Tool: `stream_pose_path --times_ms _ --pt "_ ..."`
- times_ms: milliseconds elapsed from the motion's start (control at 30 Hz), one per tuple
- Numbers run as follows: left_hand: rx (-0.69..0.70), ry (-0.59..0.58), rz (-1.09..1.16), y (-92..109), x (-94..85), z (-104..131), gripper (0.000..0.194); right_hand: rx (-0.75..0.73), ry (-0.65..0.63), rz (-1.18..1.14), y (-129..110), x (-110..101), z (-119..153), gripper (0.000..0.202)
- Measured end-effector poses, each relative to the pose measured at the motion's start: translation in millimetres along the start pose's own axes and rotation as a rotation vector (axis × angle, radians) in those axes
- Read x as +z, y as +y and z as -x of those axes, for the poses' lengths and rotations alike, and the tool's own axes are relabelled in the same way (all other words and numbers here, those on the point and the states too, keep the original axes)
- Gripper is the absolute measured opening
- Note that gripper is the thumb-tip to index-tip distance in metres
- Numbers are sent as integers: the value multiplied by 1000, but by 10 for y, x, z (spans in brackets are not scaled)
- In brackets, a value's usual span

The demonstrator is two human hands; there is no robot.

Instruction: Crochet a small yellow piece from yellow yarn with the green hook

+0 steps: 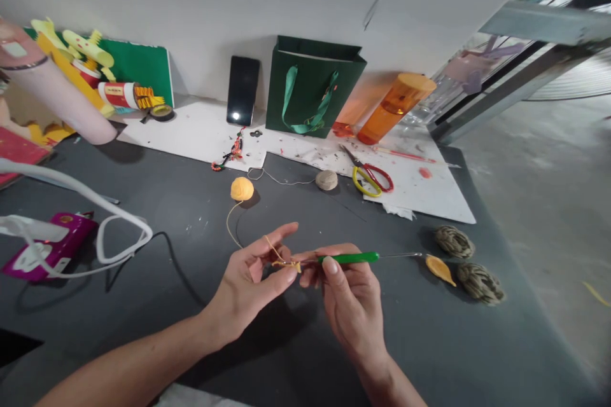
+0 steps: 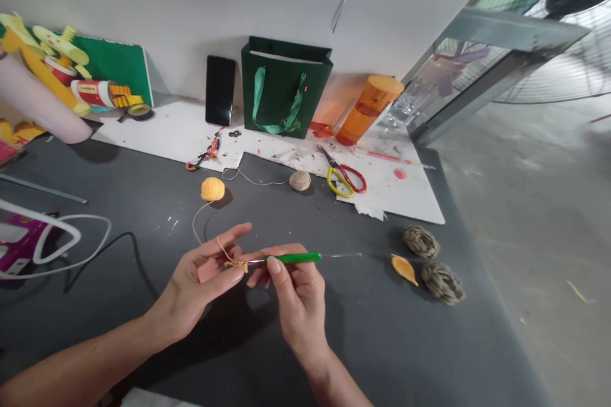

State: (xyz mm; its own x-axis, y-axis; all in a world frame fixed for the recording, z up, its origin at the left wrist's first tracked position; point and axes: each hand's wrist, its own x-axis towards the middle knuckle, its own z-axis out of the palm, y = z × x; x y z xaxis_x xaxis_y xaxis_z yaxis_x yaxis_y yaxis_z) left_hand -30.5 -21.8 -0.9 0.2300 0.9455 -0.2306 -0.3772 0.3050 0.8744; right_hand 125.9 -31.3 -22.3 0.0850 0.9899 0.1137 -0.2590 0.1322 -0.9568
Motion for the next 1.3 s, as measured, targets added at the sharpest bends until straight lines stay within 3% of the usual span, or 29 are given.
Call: stream_pose_path --times_ms 633,867,1100,1300 --pt "-33 -14 -12 14 6 5 56 15 38 -57 -68 53 -32 18" --pt "-25 -27 42 22 3 10 47 9 9 -94 -70 54 -29 11" --pt "23 -16 -9 21 -1 1 36 5 21 -11 -58 31 -18 17" --pt "14 -11 13 21 4 5 44 3 33 -18 -59 33 -24 16"
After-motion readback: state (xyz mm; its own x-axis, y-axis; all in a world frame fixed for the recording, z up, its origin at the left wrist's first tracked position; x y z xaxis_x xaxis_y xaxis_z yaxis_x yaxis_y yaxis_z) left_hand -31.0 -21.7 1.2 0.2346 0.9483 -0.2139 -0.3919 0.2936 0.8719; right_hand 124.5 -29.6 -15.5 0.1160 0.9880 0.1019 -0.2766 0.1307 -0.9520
